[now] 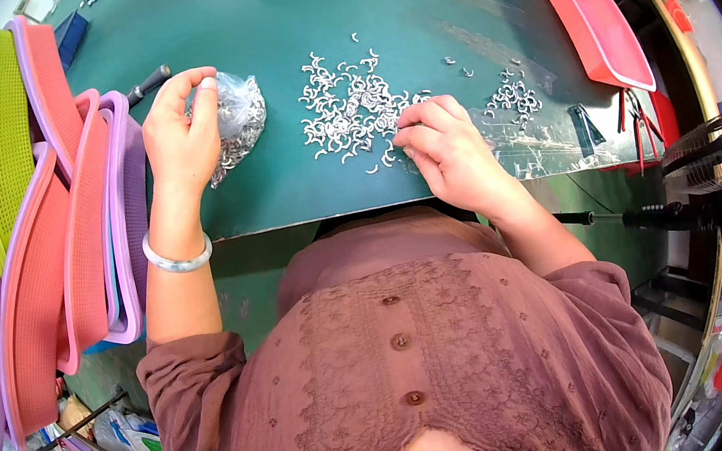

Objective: The person sits at a green workbench and manually assembles small silver metal hooks and rings. They pick up individual components from a pile on the table, link them together by hand, and place the finished units into a clear plastic bag.

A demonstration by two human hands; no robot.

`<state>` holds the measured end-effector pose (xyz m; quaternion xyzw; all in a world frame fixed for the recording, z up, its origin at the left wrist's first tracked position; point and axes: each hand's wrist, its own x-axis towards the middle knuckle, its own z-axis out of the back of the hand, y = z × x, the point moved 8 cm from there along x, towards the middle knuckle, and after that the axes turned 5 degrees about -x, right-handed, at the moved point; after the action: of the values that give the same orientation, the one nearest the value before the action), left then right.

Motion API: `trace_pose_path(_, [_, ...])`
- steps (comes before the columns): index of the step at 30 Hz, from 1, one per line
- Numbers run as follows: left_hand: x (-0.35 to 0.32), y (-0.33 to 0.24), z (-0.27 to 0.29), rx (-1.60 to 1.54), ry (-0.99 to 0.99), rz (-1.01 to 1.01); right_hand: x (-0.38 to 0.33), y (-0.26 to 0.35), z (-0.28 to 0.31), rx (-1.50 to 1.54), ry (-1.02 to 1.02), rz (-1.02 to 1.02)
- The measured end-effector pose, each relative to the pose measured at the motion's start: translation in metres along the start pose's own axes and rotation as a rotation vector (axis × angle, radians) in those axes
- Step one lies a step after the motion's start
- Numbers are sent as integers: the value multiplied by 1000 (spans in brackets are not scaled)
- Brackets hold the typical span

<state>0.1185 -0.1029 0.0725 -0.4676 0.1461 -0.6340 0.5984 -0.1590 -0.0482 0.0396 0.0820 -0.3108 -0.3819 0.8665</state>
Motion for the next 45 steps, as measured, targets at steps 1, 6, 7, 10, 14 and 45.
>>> trace_pose_path(1, [0,-1,-2,14,12,-21,-2,-2,1,-7,1,-10])
trace_pose_path(6, [-1,-9,-3,89,43,-202,-10,-8,5,-17,9,-32])
trace_pose_path(7, [-2,-10,-3,117,47,-203,-11,-8,4,-21,14,-32])
trace_pose_path(10, [-4,-16,-3,183,55,-209,-10,-7,2,-42,28,-21])
trace_pose_path(14, [-6,-17,-3,219,59,-224,0,-3,-4,-95,59,-10])
trace_pose_path(45, [-78,-44,-97,308,538,-405,39,-10,-35,-200,293,125])
